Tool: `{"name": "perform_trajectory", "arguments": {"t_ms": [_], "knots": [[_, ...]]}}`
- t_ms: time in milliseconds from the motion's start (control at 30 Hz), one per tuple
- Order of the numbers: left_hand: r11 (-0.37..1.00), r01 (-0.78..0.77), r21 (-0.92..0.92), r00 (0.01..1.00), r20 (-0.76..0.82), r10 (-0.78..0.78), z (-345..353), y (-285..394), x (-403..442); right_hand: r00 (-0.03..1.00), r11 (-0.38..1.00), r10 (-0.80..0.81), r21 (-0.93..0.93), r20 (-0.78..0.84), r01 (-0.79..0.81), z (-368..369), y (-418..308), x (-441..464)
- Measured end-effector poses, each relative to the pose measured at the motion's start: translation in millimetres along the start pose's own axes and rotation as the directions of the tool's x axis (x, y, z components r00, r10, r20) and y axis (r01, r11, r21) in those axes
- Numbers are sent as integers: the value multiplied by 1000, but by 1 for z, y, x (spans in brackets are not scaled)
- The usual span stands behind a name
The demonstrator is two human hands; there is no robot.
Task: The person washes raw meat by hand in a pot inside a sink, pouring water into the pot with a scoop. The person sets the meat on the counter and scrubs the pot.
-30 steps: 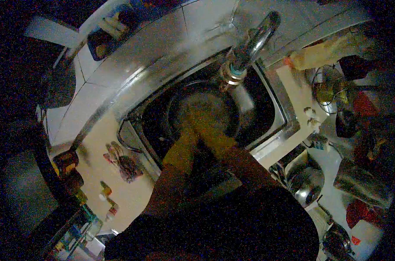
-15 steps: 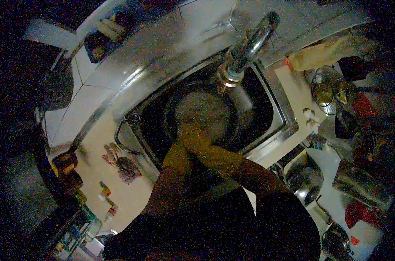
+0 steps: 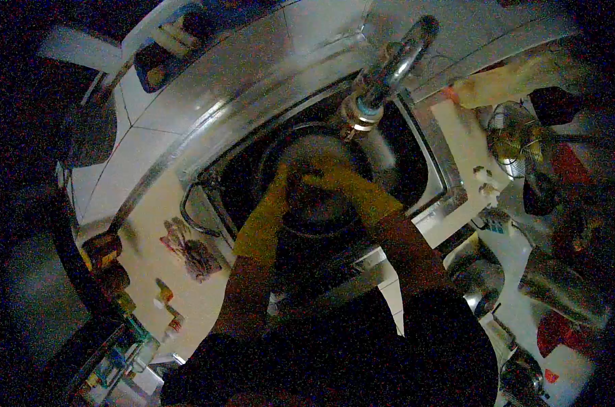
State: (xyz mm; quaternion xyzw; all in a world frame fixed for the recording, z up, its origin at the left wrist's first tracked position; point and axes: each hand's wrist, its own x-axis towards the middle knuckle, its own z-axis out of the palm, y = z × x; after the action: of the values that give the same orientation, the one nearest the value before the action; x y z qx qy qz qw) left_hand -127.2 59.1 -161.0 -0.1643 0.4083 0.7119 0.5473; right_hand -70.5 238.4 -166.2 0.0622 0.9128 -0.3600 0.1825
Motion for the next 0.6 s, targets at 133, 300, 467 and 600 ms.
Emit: {"name": "perform_trajectory", "arguments": {"t_ms": [133, 300, 467, 600], "knots": [[871, -148, 469, 975, -77, 207, -18, -1, -15, 974, 823, 209, 521, 92, -225, -31, -30, -4], [834, -27, 551, 780, -511, 363, -15, -50, 14, 940, 939, 247, -183, -234, -292, 49, -1, 13], [991, -129, 28, 869, -478, 126, -24, -52, 30, 957, 871, 290, 416, -8, -261, 46, -98, -48], [973, -131, -190, 905, -423, 40, -24, -58, 32, 982, 996, 81, 54, -168, -73, 38, -107, -54]]}}
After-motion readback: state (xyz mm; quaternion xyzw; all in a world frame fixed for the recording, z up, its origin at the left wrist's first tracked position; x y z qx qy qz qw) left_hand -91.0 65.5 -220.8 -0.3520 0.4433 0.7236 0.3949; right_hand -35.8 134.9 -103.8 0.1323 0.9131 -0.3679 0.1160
